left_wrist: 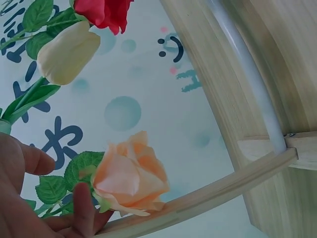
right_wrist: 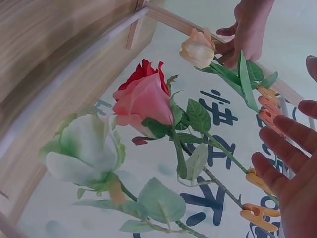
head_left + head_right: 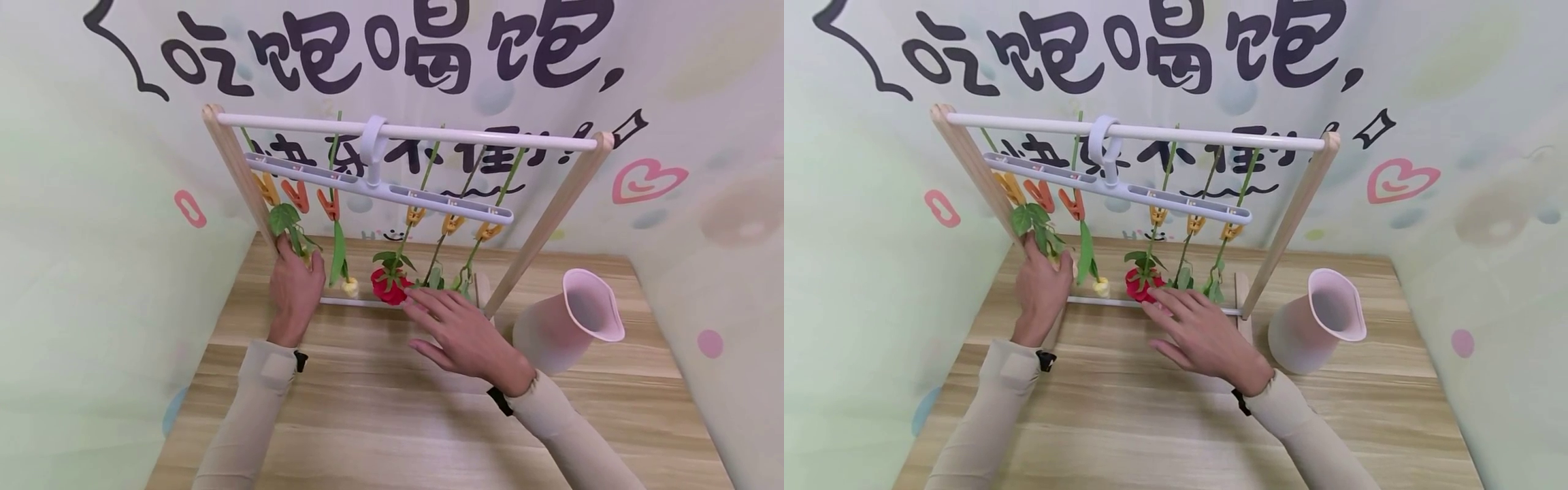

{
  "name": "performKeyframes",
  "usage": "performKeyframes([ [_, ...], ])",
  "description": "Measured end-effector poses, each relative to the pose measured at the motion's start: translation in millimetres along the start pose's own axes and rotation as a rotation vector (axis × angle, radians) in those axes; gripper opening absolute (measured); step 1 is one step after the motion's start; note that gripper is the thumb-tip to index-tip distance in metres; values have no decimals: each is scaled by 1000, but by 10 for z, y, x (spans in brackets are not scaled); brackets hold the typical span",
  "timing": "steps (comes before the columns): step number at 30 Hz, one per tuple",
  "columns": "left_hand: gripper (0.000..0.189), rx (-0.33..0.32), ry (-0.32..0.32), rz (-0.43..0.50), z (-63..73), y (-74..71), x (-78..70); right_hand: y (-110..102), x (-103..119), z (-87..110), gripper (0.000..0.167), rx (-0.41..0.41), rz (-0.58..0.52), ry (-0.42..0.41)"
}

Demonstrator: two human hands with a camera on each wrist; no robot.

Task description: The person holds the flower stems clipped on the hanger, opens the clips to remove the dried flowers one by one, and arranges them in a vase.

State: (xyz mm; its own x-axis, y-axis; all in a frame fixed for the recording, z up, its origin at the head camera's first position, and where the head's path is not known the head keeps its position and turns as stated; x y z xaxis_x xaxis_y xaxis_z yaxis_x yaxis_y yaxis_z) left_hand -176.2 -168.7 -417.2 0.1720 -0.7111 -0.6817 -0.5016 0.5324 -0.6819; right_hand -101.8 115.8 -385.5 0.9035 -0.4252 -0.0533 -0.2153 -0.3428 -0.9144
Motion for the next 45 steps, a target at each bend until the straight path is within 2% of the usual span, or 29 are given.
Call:
performKeyframes([
  [4, 63, -2, -6, 8, 5, 12, 20, -12, -1, -49, 59, 2, -11, 3],
  [13, 60, -21, 24, -5, 34, 15, 4, -33, -6, -150, 57, -21, -27, -9],
  [15, 54, -28, 30, -13, 34, 17, 4, -39, -7, -173, 57, -29, -26, -12],
  [20, 22, -57, 53, -18, 35, 8, -2, -53, -11, -248, 58, -48, -16, -8],
  [22, 18, -65, 63, -23, 38, 3, -3, -61, -14, -288, 58, -56, -14, -1],
  [31, 23, -90, 90, -44, 64, 0, 7, -98, -48, -492, 55, -121, -55, 45],
  [39, 23, -102, 113, -59, 131, 42, 8, -111, -134, -734, 55, -220, -111, 92],
  [45, 22, -92, 133, -41, 190, 66, -7, -93, -164, -858, 54, -229, -143, 128],
])
Point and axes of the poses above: each hand's wrist, its own z-axis away from the middle knuckle, its own y-axis out of the palm, x = y × z, the point moved 4 cm from there along -z, towards the middle knuckle, and after that the axes turned 5 degrees about -y, right-handed, at the moved point
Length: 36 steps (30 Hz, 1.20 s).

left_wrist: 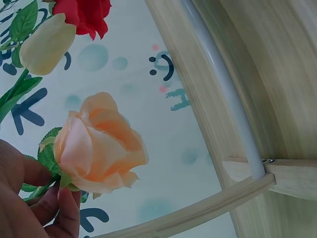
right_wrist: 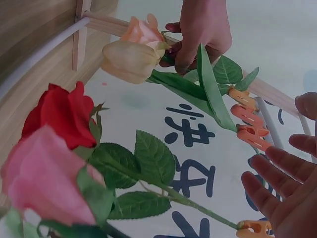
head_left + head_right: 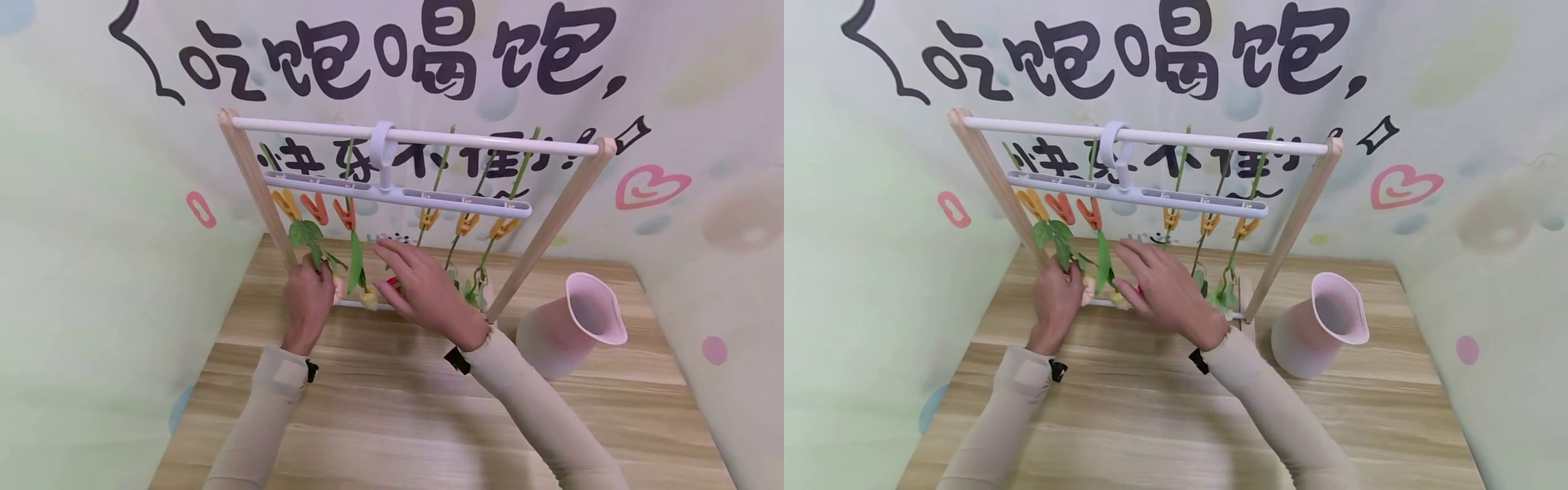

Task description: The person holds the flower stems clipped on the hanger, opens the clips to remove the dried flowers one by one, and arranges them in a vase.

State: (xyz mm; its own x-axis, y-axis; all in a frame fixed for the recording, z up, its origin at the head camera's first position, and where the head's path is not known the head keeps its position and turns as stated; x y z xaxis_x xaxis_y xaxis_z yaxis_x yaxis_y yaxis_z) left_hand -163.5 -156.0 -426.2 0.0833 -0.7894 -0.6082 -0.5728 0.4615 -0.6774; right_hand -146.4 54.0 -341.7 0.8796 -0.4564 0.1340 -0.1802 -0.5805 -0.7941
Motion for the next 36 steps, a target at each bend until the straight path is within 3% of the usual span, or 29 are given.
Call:
performKeyframes([
  [5, 23, 11, 6, 30, 37, 7, 14, 53, -3, -74, 51, -5, -30, 24],
  [16, 21, -50, 53, 49, 126, -13, -19, 109, 25, -283, 48, -51, -86, 27],
  [21, 21, -44, 53, 48, 165, -8, -8, 157, 66, -369, 46, -42, -90, 3],
  [27, 21, -39, 65, 51, 212, -10, -17, 208, 90, -463, 46, -6, -89, 35],
  [36, 19, -124, 128, 58, 263, -36, -68, 311, 100, -665, 44, 1, -159, 62],
])
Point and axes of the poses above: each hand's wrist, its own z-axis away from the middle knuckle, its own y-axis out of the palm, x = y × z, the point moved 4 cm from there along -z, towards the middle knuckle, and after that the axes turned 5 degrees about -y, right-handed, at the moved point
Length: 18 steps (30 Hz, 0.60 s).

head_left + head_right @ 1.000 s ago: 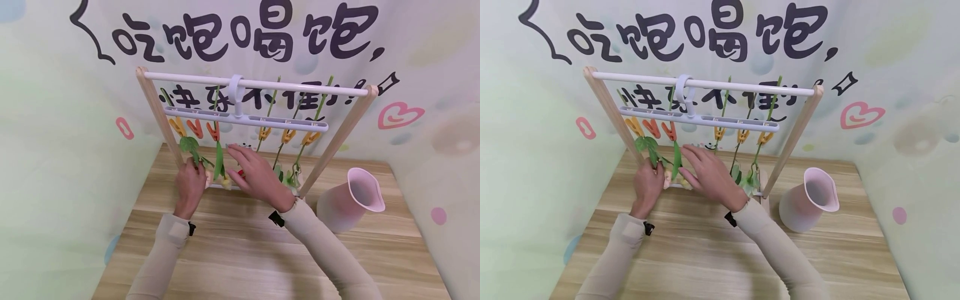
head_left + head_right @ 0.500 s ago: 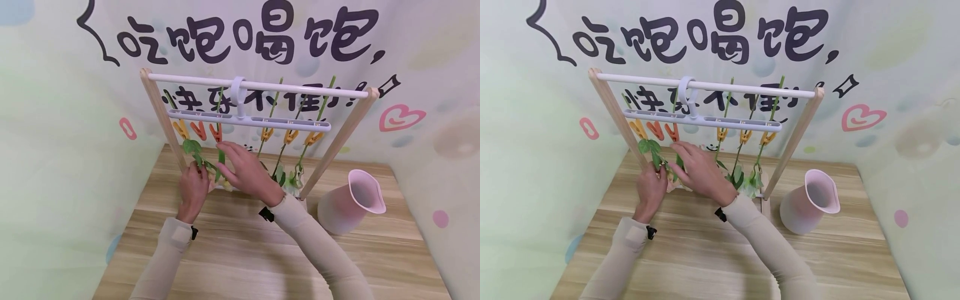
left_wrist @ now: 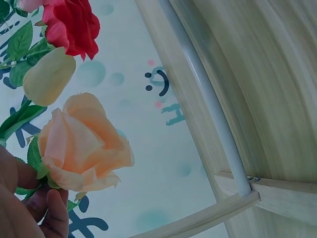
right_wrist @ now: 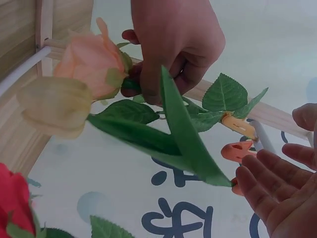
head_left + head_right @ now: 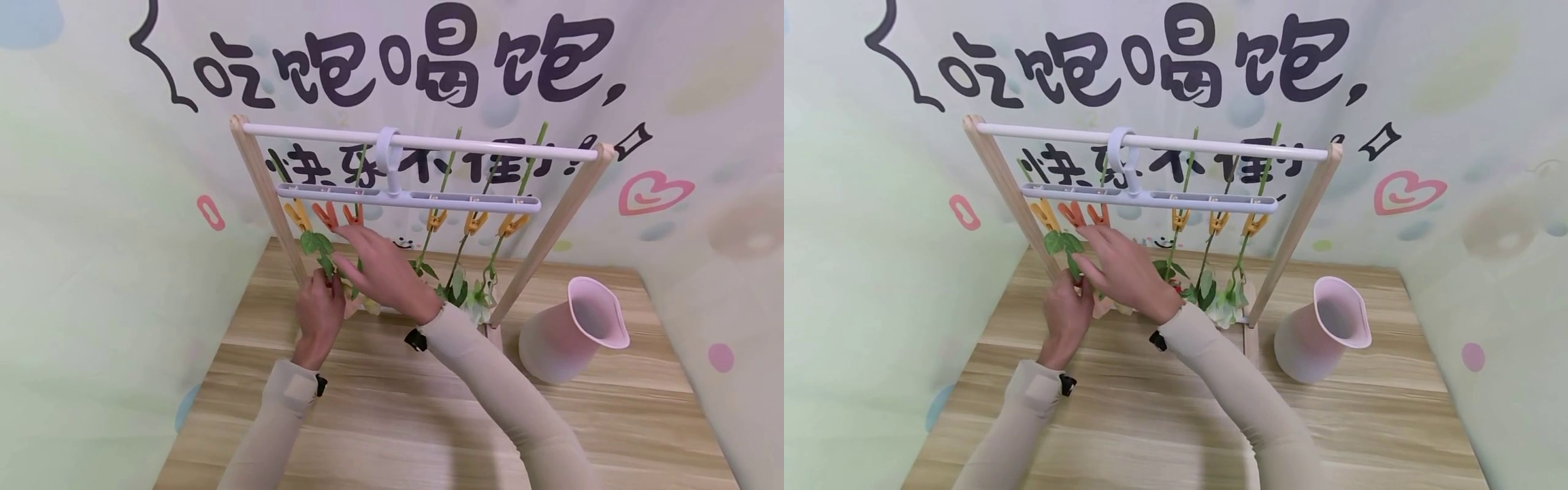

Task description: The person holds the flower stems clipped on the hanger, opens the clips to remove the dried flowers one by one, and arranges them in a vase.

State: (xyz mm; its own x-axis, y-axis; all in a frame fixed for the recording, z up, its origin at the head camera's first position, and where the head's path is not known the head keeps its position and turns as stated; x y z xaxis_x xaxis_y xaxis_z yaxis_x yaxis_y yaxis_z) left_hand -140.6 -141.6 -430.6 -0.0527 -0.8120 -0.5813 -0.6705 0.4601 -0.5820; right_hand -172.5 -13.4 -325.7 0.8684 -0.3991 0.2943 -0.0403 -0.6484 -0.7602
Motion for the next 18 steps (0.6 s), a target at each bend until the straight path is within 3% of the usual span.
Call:
performKeyframes([
  [9, 15, -9, -34, 7, 37, 23, 24, 99, 11, -280, 39, -21, -26, 73],
  [18, 9, -34, -2, 20, 62, 26, 16, 184, 55, -483, 28, -76, 25, 70],
])
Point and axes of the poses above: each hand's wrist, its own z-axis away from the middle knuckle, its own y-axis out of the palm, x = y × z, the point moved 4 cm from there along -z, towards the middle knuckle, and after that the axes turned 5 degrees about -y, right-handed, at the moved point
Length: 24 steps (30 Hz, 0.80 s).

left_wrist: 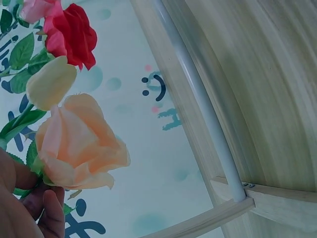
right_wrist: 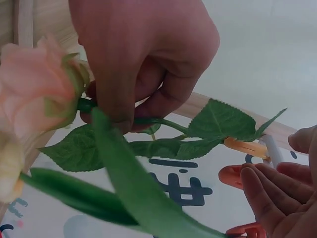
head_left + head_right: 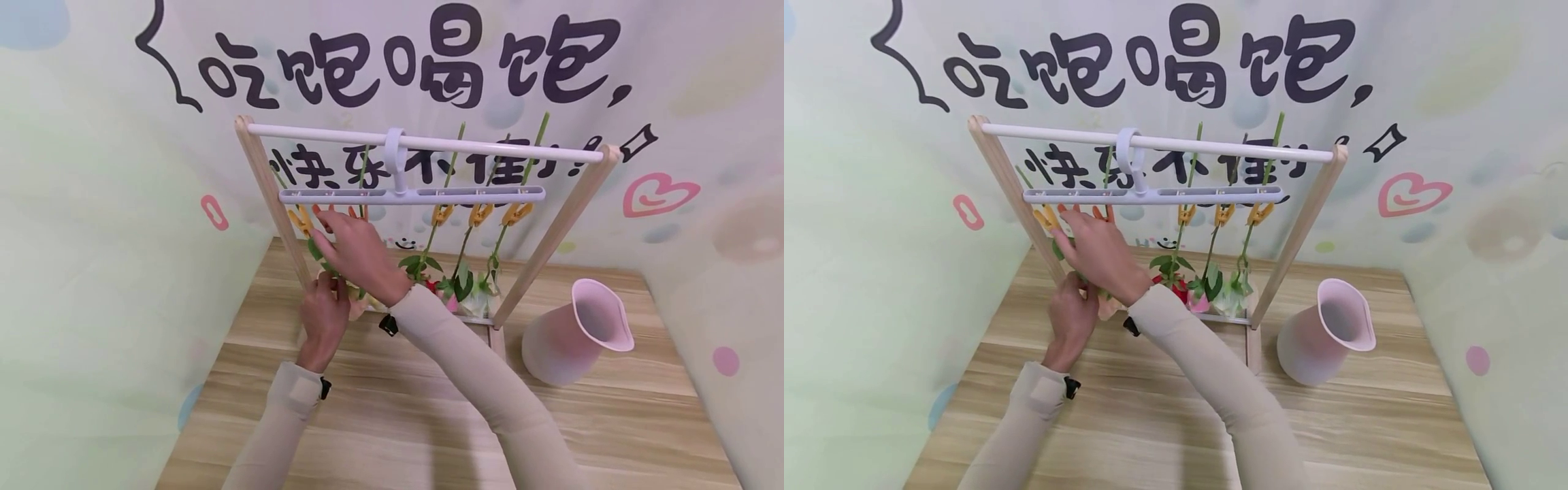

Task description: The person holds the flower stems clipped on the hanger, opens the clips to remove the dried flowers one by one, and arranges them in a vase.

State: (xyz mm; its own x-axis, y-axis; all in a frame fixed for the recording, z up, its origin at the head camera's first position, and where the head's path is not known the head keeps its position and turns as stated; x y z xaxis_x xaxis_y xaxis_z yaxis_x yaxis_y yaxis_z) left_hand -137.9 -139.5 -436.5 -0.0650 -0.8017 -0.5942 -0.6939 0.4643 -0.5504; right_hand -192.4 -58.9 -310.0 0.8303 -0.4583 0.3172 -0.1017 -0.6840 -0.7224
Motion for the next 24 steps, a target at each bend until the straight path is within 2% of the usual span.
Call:
performKeyframes([
  [9, 5, 30, -24, 6, 15, 20, 12, 48, 47, -54, 33, -27, 178, -50],
  [18, 8, 10, -5, 8, 17, 17, 28, 101, 63, -126, 35, -29, 215, -47],
  [24, 8, 26, -8, -2, 26, 7, 61, 145, 68, -161, 30, -33, 178, -30],
])
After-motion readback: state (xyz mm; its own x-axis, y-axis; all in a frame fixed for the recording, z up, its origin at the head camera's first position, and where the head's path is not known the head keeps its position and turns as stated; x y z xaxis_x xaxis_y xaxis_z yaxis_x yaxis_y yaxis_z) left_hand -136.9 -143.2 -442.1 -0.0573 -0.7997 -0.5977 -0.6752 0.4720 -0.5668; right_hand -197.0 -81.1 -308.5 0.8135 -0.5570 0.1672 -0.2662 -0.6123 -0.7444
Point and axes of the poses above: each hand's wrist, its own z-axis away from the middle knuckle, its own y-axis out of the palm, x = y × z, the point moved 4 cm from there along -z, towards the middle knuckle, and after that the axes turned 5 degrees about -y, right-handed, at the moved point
